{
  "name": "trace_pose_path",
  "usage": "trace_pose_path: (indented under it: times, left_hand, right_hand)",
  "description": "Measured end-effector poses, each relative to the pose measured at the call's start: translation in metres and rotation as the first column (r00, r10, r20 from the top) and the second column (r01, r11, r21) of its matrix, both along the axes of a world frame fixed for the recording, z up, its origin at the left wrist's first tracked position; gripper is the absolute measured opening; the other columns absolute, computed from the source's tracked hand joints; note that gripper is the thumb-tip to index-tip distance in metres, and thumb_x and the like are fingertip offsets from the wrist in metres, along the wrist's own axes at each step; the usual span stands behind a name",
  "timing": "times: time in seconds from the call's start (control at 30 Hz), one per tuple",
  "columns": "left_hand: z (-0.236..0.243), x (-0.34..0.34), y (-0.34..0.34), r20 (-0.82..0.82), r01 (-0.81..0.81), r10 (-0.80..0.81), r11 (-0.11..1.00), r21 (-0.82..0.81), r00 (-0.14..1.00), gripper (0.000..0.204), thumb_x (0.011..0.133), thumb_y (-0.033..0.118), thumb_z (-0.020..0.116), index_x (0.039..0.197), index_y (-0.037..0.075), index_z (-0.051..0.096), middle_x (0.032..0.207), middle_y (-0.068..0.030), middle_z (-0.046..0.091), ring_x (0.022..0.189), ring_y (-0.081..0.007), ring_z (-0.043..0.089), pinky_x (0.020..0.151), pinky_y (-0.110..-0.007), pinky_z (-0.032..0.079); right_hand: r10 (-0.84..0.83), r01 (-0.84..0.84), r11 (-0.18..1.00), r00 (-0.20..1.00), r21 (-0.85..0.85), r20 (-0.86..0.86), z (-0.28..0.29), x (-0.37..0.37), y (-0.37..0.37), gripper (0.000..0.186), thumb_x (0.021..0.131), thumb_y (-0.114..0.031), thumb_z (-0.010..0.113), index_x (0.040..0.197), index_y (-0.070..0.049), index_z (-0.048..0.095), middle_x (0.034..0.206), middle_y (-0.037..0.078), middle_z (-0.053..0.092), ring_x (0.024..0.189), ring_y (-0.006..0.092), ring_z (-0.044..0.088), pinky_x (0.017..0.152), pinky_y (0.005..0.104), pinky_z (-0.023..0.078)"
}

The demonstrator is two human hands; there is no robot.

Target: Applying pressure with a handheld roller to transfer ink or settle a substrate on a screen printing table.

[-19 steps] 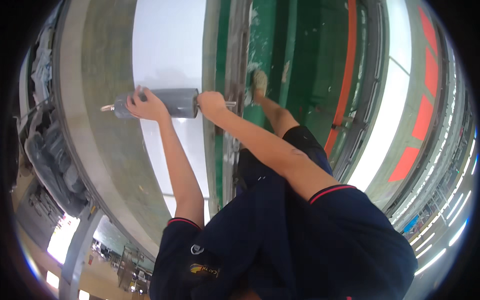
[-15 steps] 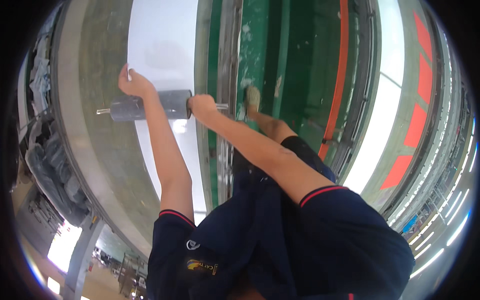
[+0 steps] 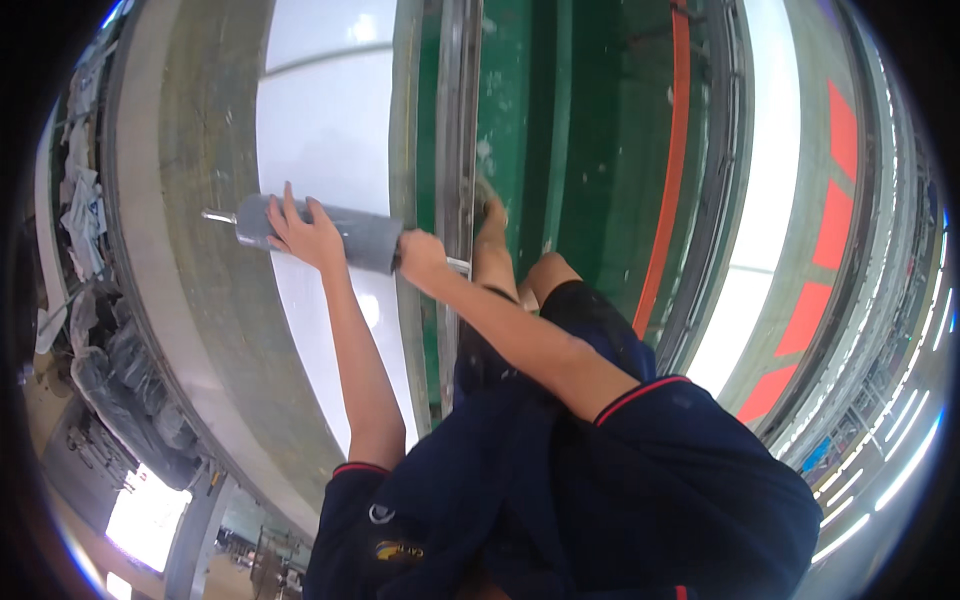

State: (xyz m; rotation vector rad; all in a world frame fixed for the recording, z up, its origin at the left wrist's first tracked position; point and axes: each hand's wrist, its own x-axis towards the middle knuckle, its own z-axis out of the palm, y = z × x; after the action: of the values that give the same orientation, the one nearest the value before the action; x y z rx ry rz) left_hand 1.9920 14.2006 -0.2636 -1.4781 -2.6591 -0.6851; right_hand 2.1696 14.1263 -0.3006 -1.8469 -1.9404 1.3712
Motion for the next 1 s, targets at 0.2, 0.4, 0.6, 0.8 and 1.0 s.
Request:
trace_pose_path:
  times: [0.2, 0.4, 0.6, 0.8, 1.0]
  left_hand:
    - [-0.024, 0.02, 0.094, 0.027, 0.109, -0.109, 0.994, 0.014, 0.994, 0.038, 0.1, 0.027, 0.071, 0.136, 0.015, 0.071, 0.15, -0.0151, 0.061, 0.145, -0.0366, 0.048, 0.125, -0.056, 0.03]
    - [-0.072, 0.03, 0.113, 0.123, -0.091, 0.105, 0.989, -0.114, 0.987, 0.045, 0.079, -0.003, 0.074, 0.122, 0.008, 0.069, 0.143, -0.0207, 0.057, 0.15, -0.0403, 0.04, 0.128, -0.059, 0.027]
    - [-0.026, 0.027, 0.111, -0.086, -0.201, 0.191, 0.969, -0.14, 0.978, 0.057, 0.075, 0.002, 0.077, 0.131, 0.008, 0.069, 0.154, -0.019, 0.049, 0.154, -0.0401, 0.035, 0.131, -0.054, 0.023]
    - [0.028, 0.027, 0.031, -0.05, -0.349, 0.345, 0.931, -0.111, 0.937, 0.052, 0.087, 0.007, 0.069, 0.139, 0.009, 0.068, 0.159, -0.0181, 0.047, 0.154, -0.038, 0.036, 0.128, -0.051, 0.03]
    - [0.01, -0.002, -0.13, 0.134, -0.591, 0.606, 0.795, -0.136, 0.784, 0.05, 0.107, 0.031, 0.057, 0.157, 0.021, 0.055, 0.16, -0.022, 0.048, 0.145, -0.0429, 0.048, 0.118, -0.054, 0.042]
  right_hand:
    - [0.239, -0.214, 0.951, 0.966, 0.226, -0.094, -0.055, 0.024, 0.026, 0.016, 0.069, -0.024, 0.074, 0.066, -0.008, 0.072, 0.068, 0.018, 0.067, 0.062, 0.0372, 0.068, 0.059, 0.0518, 0.056]
    - [0.303, -0.337, 0.94, 0.896, -0.052, -0.324, -0.031, 0.069, 0.066, 0.036, 0.083, -0.027, 0.07, 0.098, 0.006, 0.071, 0.091, 0.031, 0.071, 0.087, 0.0495, 0.071, 0.078, 0.054, 0.058]
    - [0.368, -0.482, 0.861, 0.811, -0.164, -0.454, -0.01, 0.067, 0.085, 0.04, 0.086, -0.03, 0.069, 0.112, 0.0, 0.075, 0.105, 0.035, 0.07, 0.098, 0.0489, 0.07, 0.088, 0.0555, 0.055]
    - [0.67, -0.692, 0.72, 0.675, 0.049, -0.308, -0.069, 0.068, 0.052, 0.026, 0.094, -0.02, 0.058, 0.095, 0.0, 0.073, 0.105, 0.023, 0.071, 0.098, 0.0397, 0.069, 0.086, 0.0513, 0.057]
    - [0.692, -0.744, 0.659, 0.657, -0.11, -0.3, -0.06, 0.055, 0.024, 0.027, 0.086, -0.011, 0.064, 0.108, 0.004, 0.063, 0.11, 0.033, 0.068, 0.108, 0.051, 0.066, 0.089, 0.0585, 0.052]
